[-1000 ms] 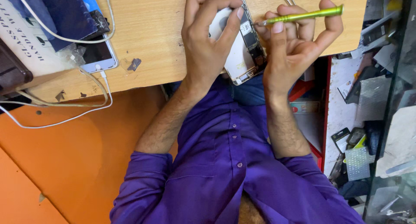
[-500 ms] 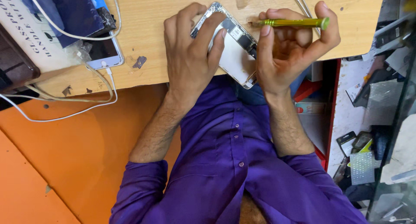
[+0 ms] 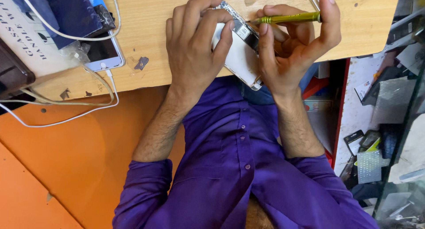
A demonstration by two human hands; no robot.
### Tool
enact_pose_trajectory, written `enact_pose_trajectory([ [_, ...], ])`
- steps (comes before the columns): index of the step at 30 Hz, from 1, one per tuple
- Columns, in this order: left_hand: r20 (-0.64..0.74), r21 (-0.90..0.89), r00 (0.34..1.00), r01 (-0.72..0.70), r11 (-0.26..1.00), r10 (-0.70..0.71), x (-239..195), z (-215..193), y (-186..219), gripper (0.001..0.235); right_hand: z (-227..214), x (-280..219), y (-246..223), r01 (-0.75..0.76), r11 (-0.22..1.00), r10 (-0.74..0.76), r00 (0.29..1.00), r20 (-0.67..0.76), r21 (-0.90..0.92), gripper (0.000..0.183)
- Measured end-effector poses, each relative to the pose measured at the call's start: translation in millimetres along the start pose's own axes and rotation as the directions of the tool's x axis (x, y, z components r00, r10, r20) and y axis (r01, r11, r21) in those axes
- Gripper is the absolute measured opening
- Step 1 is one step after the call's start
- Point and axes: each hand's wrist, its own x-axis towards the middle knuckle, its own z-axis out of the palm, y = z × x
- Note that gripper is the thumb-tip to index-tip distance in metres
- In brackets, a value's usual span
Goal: The person disassembles a smartphone by removing screws and prying open the casing. They then use a screwdriver and tweezers to adjust internal components and reposition the back cover.
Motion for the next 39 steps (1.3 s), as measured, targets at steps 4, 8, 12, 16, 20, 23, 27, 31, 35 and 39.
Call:
enact_pose_trajectory([
  [4,0.016,0.005,1.0,0.007,1.0,-0.007,-0.4,0.3,-1.2,0.014,0.3,-0.9,-0.3,0.007,1.0,-0.007,1.0,0.017,-0.02,0.09],
  [8,0.029,-0.006,1.0,0.009,1.0,-0.008,0.6,-0.3,-0.5,0.014,0.3,-0.3,-0.5,-0.005,1.0,0.006,1.0,0.017,-0.022,0.087],
  [12,0.034,-0.023,0.999,0.005,1.0,-0.004,1.0,-1.5,-0.2,0.015,0.5,0.5,-0.8,0.002,0.999,-0.001,1.0,0.019,-0.033,0.087],
  [16,0.048,-0.031,0.999,-0.005,1.0,0.007,1.9,-1.4,-0.6,0.014,0.2,0.8,-1.6,0.005,0.999,-0.004,1.0,0.027,-0.042,0.086],
  [20,0.067,-0.055,0.998,-0.017,0.998,0.021,2.7,-0.7,-0.5,0.012,-0.4,1.9,-1.9,0.012,0.999,-0.01,0.999,0.033,-0.051,0.088],
  [23,0.083,-0.061,0.996,-0.009,0.998,0.014,1.9,-0.7,-0.3,0.011,-0.4,2.8,-2.0,0.013,0.999,-0.012,0.999,0.033,-0.039,0.089],
  [27,0.086,-0.065,0.996,-0.006,0.998,0.012,1.3,-0.6,-1.5,0.013,-0.6,3.8,-3.1,0.017,0.998,-0.015,0.999,0.043,-0.052,0.088],
  [31,0.071,-0.066,0.997,0.0,0.998,0.005,1.3,0.7,-2.4,0.014,0.4,4.6,-3.3,0.019,0.999,-0.017,0.999,0.046,-0.051,0.088],
  [35,0.056,-0.057,0.998,0.008,0.998,-0.004,0.9,2.8,-2.2,0.016,0.4,4.0,-2.0,0.015,0.999,-0.013,0.999,0.05,-0.044,0.087],
  [39,0.052,-0.05,0.999,0.004,0.999,-0.001,0.9,3.3,-2.7,0.013,-0.5,4.3,-0.6,0.032,0.998,-0.028,0.998,0.058,-0.062,0.088],
])
